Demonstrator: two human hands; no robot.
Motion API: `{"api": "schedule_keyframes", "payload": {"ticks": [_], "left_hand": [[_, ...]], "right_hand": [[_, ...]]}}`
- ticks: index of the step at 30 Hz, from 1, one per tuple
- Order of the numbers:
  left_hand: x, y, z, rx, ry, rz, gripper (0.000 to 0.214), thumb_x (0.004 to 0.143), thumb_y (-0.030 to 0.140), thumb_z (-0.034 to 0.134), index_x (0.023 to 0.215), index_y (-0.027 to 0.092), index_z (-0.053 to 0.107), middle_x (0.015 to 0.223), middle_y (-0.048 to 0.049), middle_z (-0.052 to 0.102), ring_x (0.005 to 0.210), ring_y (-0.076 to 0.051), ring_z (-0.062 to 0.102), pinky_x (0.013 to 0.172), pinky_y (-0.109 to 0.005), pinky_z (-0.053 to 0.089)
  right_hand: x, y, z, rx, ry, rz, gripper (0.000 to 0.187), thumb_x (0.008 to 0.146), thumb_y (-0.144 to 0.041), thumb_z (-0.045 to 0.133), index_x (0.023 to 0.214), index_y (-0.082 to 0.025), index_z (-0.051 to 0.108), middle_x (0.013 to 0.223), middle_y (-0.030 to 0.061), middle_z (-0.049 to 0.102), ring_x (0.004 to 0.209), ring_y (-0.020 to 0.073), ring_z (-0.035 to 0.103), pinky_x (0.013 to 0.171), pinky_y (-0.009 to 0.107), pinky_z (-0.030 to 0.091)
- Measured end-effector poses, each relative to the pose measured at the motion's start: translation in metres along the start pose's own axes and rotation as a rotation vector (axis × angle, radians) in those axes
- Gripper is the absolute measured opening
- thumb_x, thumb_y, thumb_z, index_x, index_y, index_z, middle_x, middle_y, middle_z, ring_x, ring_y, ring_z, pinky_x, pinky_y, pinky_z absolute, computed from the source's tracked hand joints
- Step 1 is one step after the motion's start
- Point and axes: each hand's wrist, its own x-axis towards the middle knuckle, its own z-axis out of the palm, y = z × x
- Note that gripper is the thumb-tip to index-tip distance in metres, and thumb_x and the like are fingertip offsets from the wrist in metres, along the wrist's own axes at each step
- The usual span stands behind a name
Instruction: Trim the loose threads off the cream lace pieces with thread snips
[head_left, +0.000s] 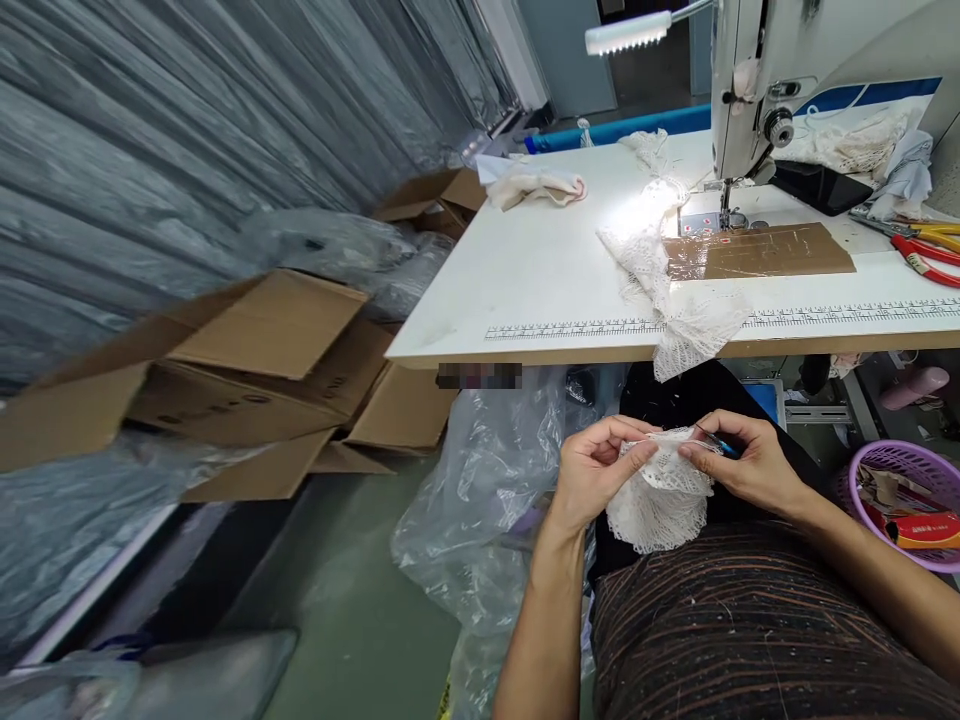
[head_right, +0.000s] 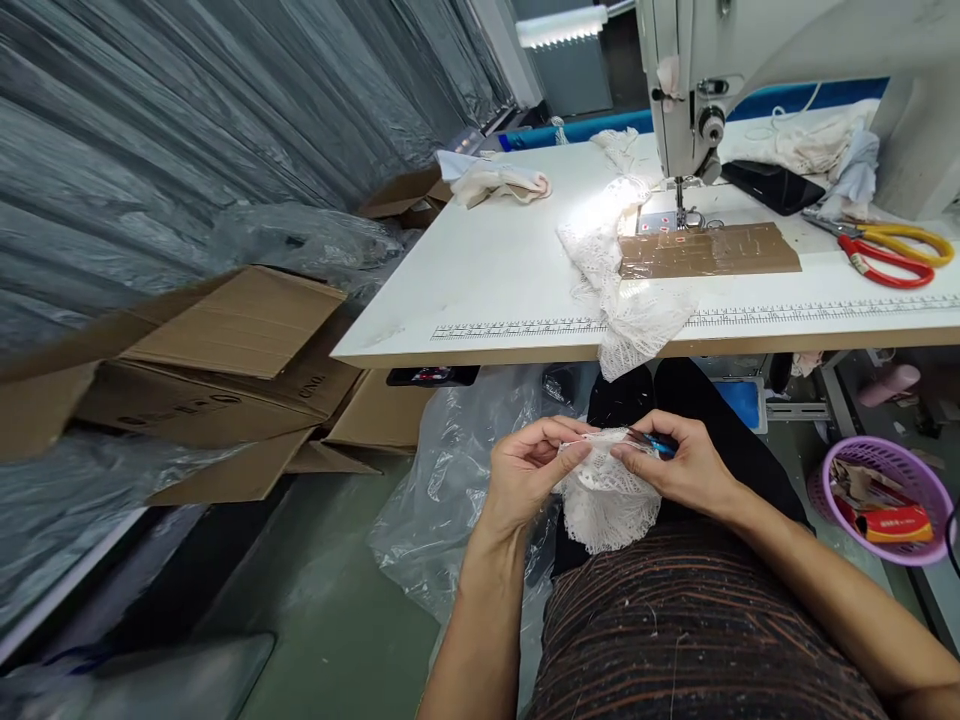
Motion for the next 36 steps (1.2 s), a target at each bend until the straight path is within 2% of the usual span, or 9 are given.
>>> {"api": "schedule_keyframes", "payload": {"ticks": [10,16,20,24,28,30,32,34,36], "left_hand": [[0.002,0.006,0.0,-0.004,-0.006,-0.145,0.034,0.062,0.042,0.088,0.066,0.016,0.066,0.075,-0.0042,0.072,0.064,-0.013,0.063,0.058,-0.024,0.051],[0.002,0.007,0.002,0.072,0.005,-0.121,0.035,0.067,0.039,0.085,0.082,0.017,0.063,0.077,-0.0035,0.073,0.067,-0.014,0.067,0.062,-0.023,0.053],[0.001,0.004,0.005,0.137,0.034,-0.045,0.034,0.072,0.035,0.082,0.094,0.017,0.061,0.081,-0.0048,0.076,0.076,-0.016,0.072,0.067,-0.025,0.054],[-0.01,0.01,0.005,0.148,0.033,0.003,0.037,0.076,0.031,0.079,0.105,0.018,0.06,0.081,-0.0045,0.076,0.074,-0.016,0.072,0.065,-0.024,0.054],[-0.019,0.014,-0.003,0.14,-0.032,-0.046,0.041,0.076,0.031,0.079,0.111,0.018,0.062,0.079,-0.004,0.075,0.067,-0.014,0.069,0.057,-0.022,0.051],[-0.017,0.006,-0.009,0.172,-0.02,-0.079,0.042,0.075,0.032,0.08,0.11,0.017,0.063,0.08,-0.0042,0.075,0.063,-0.012,0.066,0.055,-0.021,0.049],[-0.012,-0.01,-0.015,0.234,0.072,-0.067,0.043,0.074,0.032,0.08,0.111,0.018,0.063,0.089,-0.0055,0.076,0.064,-0.011,0.064,0.059,-0.023,0.05],[-0.01,-0.029,-0.02,0.324,0.179,-0.017,0.045,0.073,0.033,0.079,0.112,0.019,0.063,0.104,-0.0086,0.075,0.077,-0.014,0.066,0.074,-0.029,0.054],[-0.014,-0.044,-0.023,0.402,0.194,0.007,0.044,0.078,0.037,0.074,0.117,0.02,0.062,0.116,-0.0116,0.071,0.096,-0.02,0.068,0.09,-0.038,0.053]], "right_hand": [[0.003,-0.008,0.001,0.004,0.035,0.062,0.028,0.078,-0.042,0.07,0.067,-0.019,0.057,0.065,-0.0009,0.057,0.058,0.0111,0.047,0.053,0.024,0.041],[0.004,0.004,-0.005,-0.042,0.047,0.02,0.025,0.079,-0.041,0.071,0.092,-0.02,0.066,0.079,0.002,0.065,0.068,0.0145,0.056,0.06,0.026,0.047],[0.005,0.006,-0.013,-0.101,-0.037,0.017,0.022,0.086,-0.041,0.065,0.089,-0.02,0.069,0.076,0.0022,0.067,0.068,0.0152,0.057,0.063,0.028,0.047],[0.0,-0.005,-0.017,-0.042,-0.147,0.045,0.023,0.087,-0.041,0.064,0.081,-0.018,0.066,0.074,0.0018,0.065,0.066,0.0138,0.055,0.061,0.026,0.046],[-0.008,-0.006,-0.01,0.048,-0.274,0.118,0.03,0.089,-0.048,0.062,0.08,-0.019,0.061,0.07,-0.0002,0.06,0.063,0.0121,0.051,0.057,0.024,0.044],[-0.01,0.005,-0.006,0.027,-0.276,0.131,0.032,0.09,-0.049,0.059,0.08,-0.019,0.059,0.07,-0.0008,0.058,0.062,0.0122,0.05,0.056,0.024,0.043],[-0.011,0.021,-0.005,-0.085,-0.216,0.128,0.028,0.09,-0.046,0.057,0.083,-0.02,0.059,0.072,-0.0008,0.058,0.061,0.0125,0.05,0.056,0.025,0.042],[-0.011,0.035,-0.007,-0.244,-0.117,0.114,0.022,0.087,-0.042,0.061,0.087,-0.02,0.059,0.079,0.0004,0.06,0.061,0.0126,0.049,0.057,0.027,0.043],[-0.011,0.042,-0.009,-0.355,-0.033,0.093,0.018,0.083,-0.038,0.065,0.085,-0.021,0.058,0.085,0.0019,0.06,0.061,0.0127,0.05,0.058,0.028,0.044]]}}
